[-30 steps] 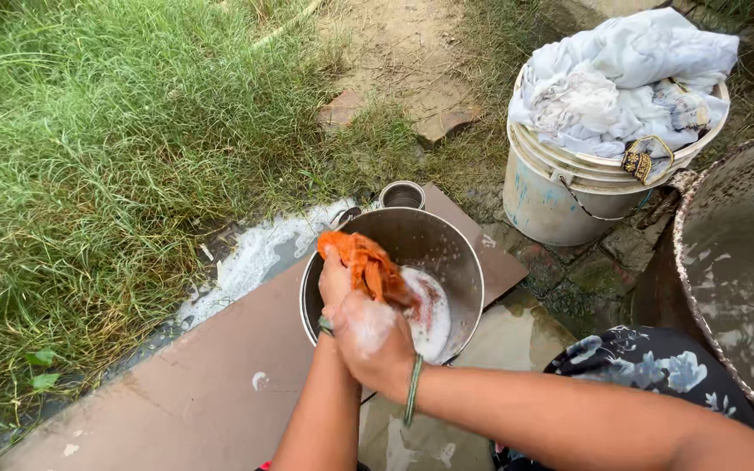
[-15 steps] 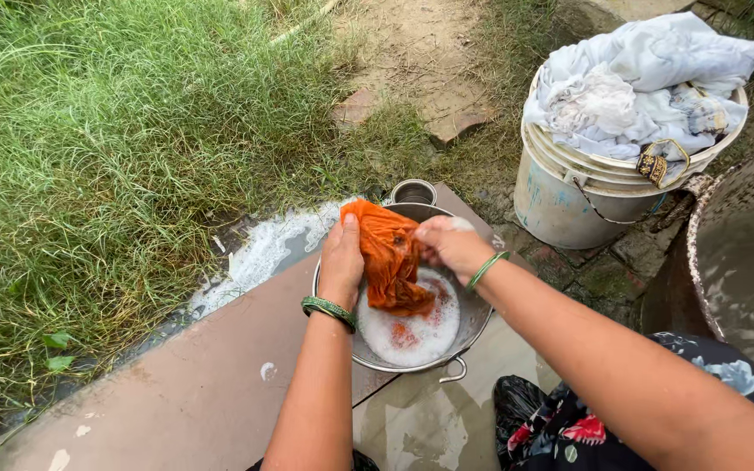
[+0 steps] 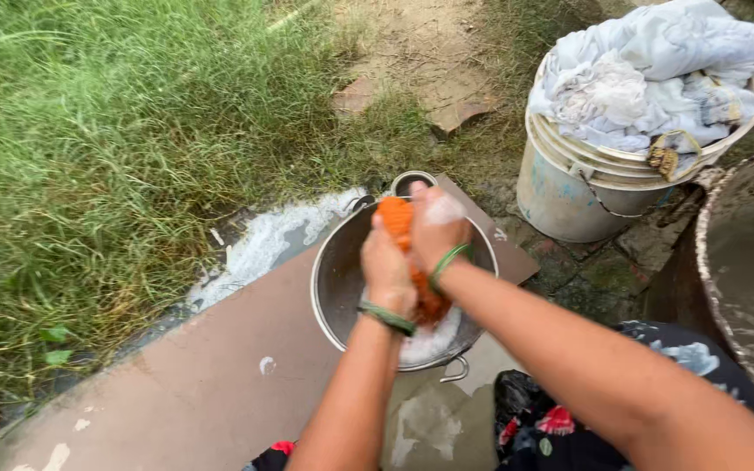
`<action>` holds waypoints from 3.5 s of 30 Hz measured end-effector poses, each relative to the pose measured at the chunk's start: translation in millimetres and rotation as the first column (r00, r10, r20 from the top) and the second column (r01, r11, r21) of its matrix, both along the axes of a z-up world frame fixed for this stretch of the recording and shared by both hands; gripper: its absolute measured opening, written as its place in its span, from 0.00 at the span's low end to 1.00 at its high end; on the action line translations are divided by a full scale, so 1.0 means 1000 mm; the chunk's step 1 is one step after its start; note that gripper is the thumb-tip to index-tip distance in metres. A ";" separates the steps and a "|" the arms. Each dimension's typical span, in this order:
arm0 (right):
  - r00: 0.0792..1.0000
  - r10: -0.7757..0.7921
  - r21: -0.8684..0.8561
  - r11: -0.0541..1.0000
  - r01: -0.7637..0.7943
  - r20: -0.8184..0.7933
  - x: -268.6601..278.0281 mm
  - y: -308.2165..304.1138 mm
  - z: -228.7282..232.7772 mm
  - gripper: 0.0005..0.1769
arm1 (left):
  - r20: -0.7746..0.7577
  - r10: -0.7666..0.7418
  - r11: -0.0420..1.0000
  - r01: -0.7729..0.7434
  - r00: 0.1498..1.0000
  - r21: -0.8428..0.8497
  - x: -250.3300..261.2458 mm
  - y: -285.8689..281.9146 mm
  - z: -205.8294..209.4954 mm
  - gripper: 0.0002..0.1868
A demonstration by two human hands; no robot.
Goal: The person pours detergent from a packet into a bucket containing a piece of orange clothing and scrubs the cloth by hand to clean it.
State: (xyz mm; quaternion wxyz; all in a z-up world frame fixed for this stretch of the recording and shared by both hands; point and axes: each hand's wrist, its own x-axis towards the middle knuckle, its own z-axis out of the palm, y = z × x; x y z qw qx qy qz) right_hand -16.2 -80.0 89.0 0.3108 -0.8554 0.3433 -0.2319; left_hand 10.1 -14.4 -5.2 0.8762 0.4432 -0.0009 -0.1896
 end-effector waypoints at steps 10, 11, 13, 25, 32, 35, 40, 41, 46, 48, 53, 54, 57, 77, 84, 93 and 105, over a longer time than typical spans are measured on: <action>0.989 0.092 -0.186 0.980 -0.069 0.116 0.007 -0.031 -0.050 0.27 | -0.084 -0.039 0.996 0.032 0.996 -0.088 -0.005 0.020 0.042 0.24; 0.990 0.083 -0.210 0.976 -0.057 0.115 0.011 -0.034 -0.053 0.27 | -0.127 -0.106 0.985 0.086 0.986 -0.153 -0.007 0.023 0.059 0.24; 0.979 0.013 -0.051 0.999 -0.002 0.206 0.016 -0.040 -0.055 0.27 | -0.234 -0.141 0.965 0.081 0.962 -0.248 0.001 0.044 0.080 0.25; 0.844 0.224 0.828 0.188 -0.528 0.488 -0.022 -0.037 -0.026 0.08 | -0.054 -0.167 0.953 0.147 0.984 -0.266 0.016 0.068 0.072 0.22; 0.842 0.289 0.221 0.879 -0.422 0.456 -0.026 0.032 -0.025 0.12 | -0.001 0.051 0.997 -0.051 0.999 0.058 0.036 0.045 0.024 0.16; 0.886 0.275 -0.098 0.961 -0.257 0.373 -0.018 0.035 -0.015 0.13 | 0.047 -0.126 0.976 0.133 0.991 -0.174 0.027 0.026 0.009 0.14; 0.930 0.129 -0.145 0.986 -0.083 0.344 0.000 0.027 0.001 0.17 | -0.167 -0.186 0.964 0.147 0.968 -0.223 -0.007 0.017 0.031 0.16; 0.912 0.186 -0.209 0.971 -0.114 0.366 -0.012 0.043 0.000 0.17 | -0.142 -0.233 0.944 0.189 0.962 -0.269 0.001 0.027 0.035 0.17; 0.915 0.225 -0.190 0.967 -0.169 0.335 -0.009 0.031 0.014 0.19 | -0.211 -0.167 0.962 0.112 0.963 -0.249 -0.004 0.032 0.044 0.20; 0.906 0.181 -0.190 0.975 -0.115 0.382 0.000 0.017 0.014 0.17 | -0.266 -0.110 0.980 0.059 0.958 -0.192 -0.012 0.023 0.055 0.21; 0.852 0.490 -0.533 0.778 -0.332 0.185 -0.039 0.070 -0.022 0.07 | -0.256 -0.066 0.992 0.035 0.965 -0.122 -0.005 0.025 0.071 0.22; 0.822 0.560 -0.595 0.696 -0.402 0.100 -0.046 0.080 -0.030 0.07 | -0.260 -0.061 0.992 0.030 0.964 -0.120 -0.008 0.027 0.067 0.22; 0.919 0.187 -0.224 0.968 -0.113 0.347 0.009 -0.010 -0.012 0.13 | -0.236 -0.060 0.992 0.033 0.970 -0.119 -0.007 0.023 0.052 0.22; 0.950 0.098 -0.164 0.985 -0.051 0.296 0.001 -0.005 0.025 0.17 | -0.289 -0.033 0.979 -0.026 0.957 -0.201 -0.005 0.024 0.051 0.21; 0.903 0.321 -0.316 0.921 -0.227 0.287 -0.036 0.047 -0.017 0.20 | -0.335 -0.085 0.989 0.038 0.938 -0.146 -0.013 0.035 0.087 0.21; 0.808 0.571 0.655 0.556 -0.512 0.147 -0.009 -0.060 -0.003 0.24 | 0.107 -0.217 0.957 0.233 0.970 -0.172 0.015 0.071 0.105 0.18; 0.885 0.453 -0.549 0.769 -0.327 0.107 -0.050 0.059 -0.009 0.18 | 0.015 -0.195 0.977 0.193 0.981 0.089 0.051 0.026 0.010 0.28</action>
